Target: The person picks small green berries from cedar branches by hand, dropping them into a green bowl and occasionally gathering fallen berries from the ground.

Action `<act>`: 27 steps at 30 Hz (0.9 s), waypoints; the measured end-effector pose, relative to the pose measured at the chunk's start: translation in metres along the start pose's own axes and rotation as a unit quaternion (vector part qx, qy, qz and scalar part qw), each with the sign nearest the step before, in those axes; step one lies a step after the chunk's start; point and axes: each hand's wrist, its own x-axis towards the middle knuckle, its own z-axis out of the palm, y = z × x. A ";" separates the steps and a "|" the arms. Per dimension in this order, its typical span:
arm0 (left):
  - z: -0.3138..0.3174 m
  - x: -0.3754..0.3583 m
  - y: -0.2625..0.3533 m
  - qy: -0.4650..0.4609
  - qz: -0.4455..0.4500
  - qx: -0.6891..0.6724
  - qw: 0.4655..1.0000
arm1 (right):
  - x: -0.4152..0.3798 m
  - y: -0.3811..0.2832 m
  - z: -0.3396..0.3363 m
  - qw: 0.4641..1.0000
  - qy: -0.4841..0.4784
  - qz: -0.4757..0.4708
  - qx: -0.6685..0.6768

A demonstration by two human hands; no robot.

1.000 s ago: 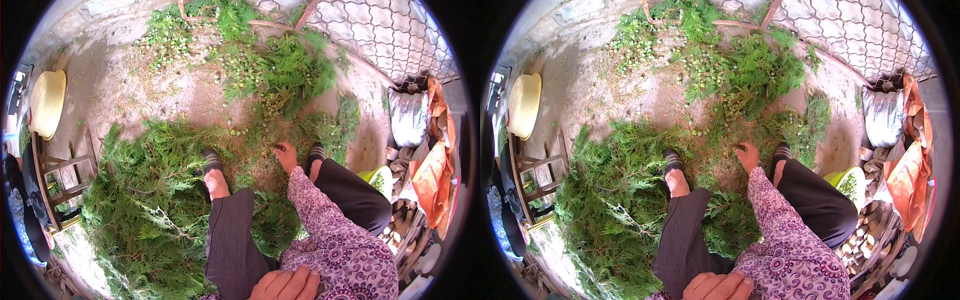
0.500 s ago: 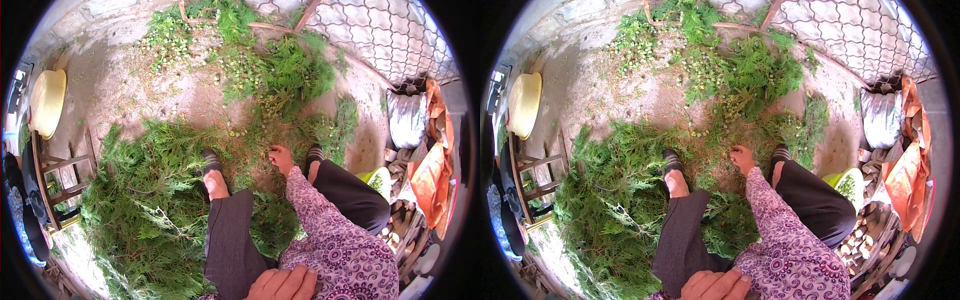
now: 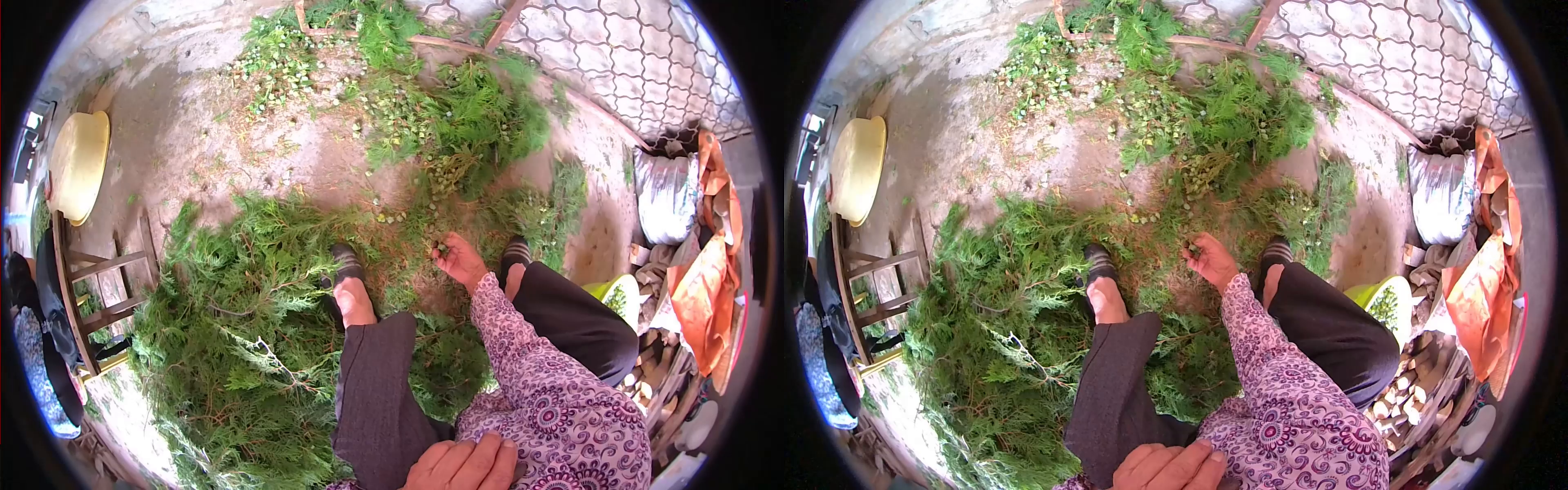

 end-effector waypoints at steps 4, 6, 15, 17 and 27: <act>-0.001 -0.001 0.000 -0.001 -0.009 0.004 1.000 | -0.014 -0.007 0.036 1.000 -0.021 -0.003 0.006; 0.000 -0.002 0.000 -0.001 -0.009 0.005 1.000 | -0.016 -0.012 0.045 0.995 0.034 -0.005 0.093; 0.001 -0.004 -0.001 0.004 -0.013 -0.004 1.000 | -0.004 0.016 0.036 0.885 0.166 0.044 -0.433; 0.001 -0.005 -0.001 0.004 -0.013 -0.003 1.000 | -0.005 0.022 0.028 0.859 0.224 0.021 -0.459; 0.003 -0.008 0.001 0.013 -0.030 -0.004 0.999 | -0.008 0.011 0.007 0.685 0.247 -0.131 -0.673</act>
